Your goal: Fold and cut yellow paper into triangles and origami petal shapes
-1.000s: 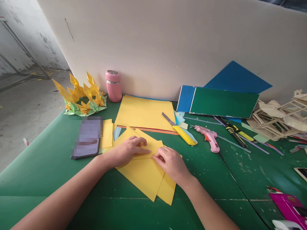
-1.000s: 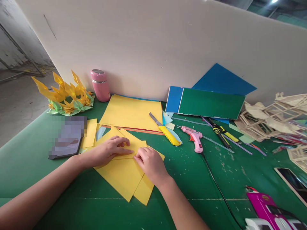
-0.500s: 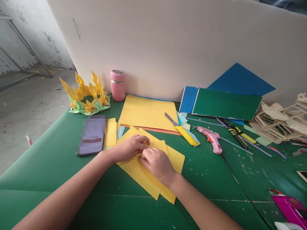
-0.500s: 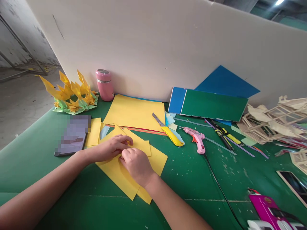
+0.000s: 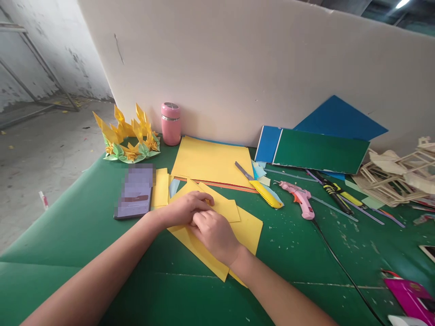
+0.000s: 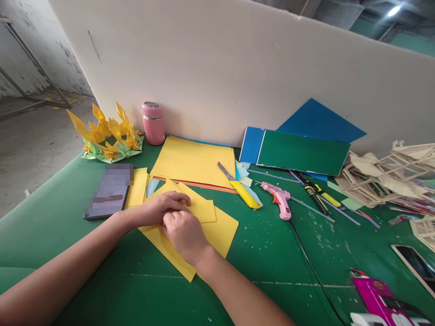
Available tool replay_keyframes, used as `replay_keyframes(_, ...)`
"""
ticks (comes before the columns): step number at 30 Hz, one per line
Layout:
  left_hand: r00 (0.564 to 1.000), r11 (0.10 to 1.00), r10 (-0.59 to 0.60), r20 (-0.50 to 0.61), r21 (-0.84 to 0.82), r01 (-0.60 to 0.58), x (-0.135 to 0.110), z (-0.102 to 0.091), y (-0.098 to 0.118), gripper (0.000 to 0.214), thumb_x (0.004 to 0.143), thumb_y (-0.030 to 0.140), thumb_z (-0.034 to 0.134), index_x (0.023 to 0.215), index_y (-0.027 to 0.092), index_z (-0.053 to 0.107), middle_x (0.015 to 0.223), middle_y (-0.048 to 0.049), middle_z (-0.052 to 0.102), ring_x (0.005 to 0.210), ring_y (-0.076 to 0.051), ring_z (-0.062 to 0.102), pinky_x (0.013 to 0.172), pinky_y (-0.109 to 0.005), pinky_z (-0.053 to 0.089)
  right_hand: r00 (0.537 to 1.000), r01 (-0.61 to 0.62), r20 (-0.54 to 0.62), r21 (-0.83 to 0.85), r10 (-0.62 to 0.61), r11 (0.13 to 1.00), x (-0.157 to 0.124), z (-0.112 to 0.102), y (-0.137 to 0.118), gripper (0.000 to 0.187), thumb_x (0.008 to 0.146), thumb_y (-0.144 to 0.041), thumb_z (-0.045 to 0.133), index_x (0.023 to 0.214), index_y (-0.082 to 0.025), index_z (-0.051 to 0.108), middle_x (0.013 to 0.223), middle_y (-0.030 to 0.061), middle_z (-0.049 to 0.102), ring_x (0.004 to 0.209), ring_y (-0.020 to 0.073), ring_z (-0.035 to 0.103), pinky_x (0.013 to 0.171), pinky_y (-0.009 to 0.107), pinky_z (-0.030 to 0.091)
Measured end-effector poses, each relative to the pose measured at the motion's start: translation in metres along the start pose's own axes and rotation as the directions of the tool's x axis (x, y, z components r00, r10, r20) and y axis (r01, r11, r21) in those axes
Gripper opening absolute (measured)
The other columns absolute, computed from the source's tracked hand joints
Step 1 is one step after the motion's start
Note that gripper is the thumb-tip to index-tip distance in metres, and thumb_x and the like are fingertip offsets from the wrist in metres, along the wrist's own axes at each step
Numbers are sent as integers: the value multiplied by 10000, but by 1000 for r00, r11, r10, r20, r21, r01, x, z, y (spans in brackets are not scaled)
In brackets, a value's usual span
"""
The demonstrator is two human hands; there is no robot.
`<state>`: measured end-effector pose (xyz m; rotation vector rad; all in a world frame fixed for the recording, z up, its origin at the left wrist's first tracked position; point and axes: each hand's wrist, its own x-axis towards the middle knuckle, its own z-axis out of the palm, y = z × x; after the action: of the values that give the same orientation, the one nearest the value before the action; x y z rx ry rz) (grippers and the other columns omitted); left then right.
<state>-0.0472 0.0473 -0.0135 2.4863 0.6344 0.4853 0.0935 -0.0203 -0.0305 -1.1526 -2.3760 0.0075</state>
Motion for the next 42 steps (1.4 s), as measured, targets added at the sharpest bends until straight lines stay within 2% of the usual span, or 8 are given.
replay_keyframes(6,1000,1000,12,-28,18,-12,0,5,-6,375,849,43,424,927,238,735,1069,-54,641,939,-173,618,864,-286,476,962,-271,23,122,270,955,-20,-19,16,261,813,-135,597,615,-223,452,565,-26,598,547,155,581,513,251,395)
replay_keyframes(12,999,1000,1,-37,24,0,-2,6,-6,348,892,93,430,982,232,737,1083,-67,645,968,-184,610,876,-290,469,798,-603,183,211,575,770,-32,-41,35,262,780,-237,624,574,-229,462,540,-31,601,483,149,546,435,231,336)
replay_keyframes(21,1000,999,-3,-31,54,5,-4,6,-2,361,918,109,395,999,243,721,1108,-64,634,1009,-194,601,909,-322,469,594,-784,298,8,747,620,-45,-75,63,263,766,-262,541,551,-228,394,458,-63,454,436,127,452,407,220,246)
replay_keyframes(25,999,997,-3,-44,75,6,-7,6,4,259,932,207,457,1023,212,699,1112,-89,619,1023,-210,588,933,-351,468,670,-742,39,89,742,665,-54,-74,80,246,803,-356,524,611,-230,437,521,-34,508,483,146,490,446,237,331)
replay_keyframes(28,1000,992,-8,-25,125,11,-8,5,9,219,867,324,599,1029,200,680,1166,-108,589,1074,-252,552,959,-399,456,760,-597,-268,72,592,799,-55,-66,97,224,847,-418,477,758,-219,528,714,43,616,646,201,568,574,301,442)
replay_keyframes(30,999,984,-30,-25,176,34,-8,4,12,309,838,356,637,1101,194,640,1261,-128,541,1150,-289,501,993,-452,424,813,-504,-364,-51,454,862,-52,-60,109,238,887,-402,432,890,-207,567,899,102,651,847,254,593,728,372,468)
replay_keyframes(35,995,973,-88,-42,212,95,-9,4,14,586,826,383,647,1336,189,433,1337,-142,508,1220,-314,445,1029,-496,376,862,-458,-339,-205,376,865,-44,-45,134,284,920,-315,395,1086,-159,564,1058,155,643,975,303,564,838,445,450)
replay_keyframes(42,998,982,-42,-37,184,48,-11,6,14,573,868,325,592,1373,203,352,1286,-136,528,1165,-286,495,981,-451,410,821,-542,-335,-200,463,816,-45,-43,136,313,851,-206,439,1129,-144,569,979,150,643,892,301,587,738,417,490)
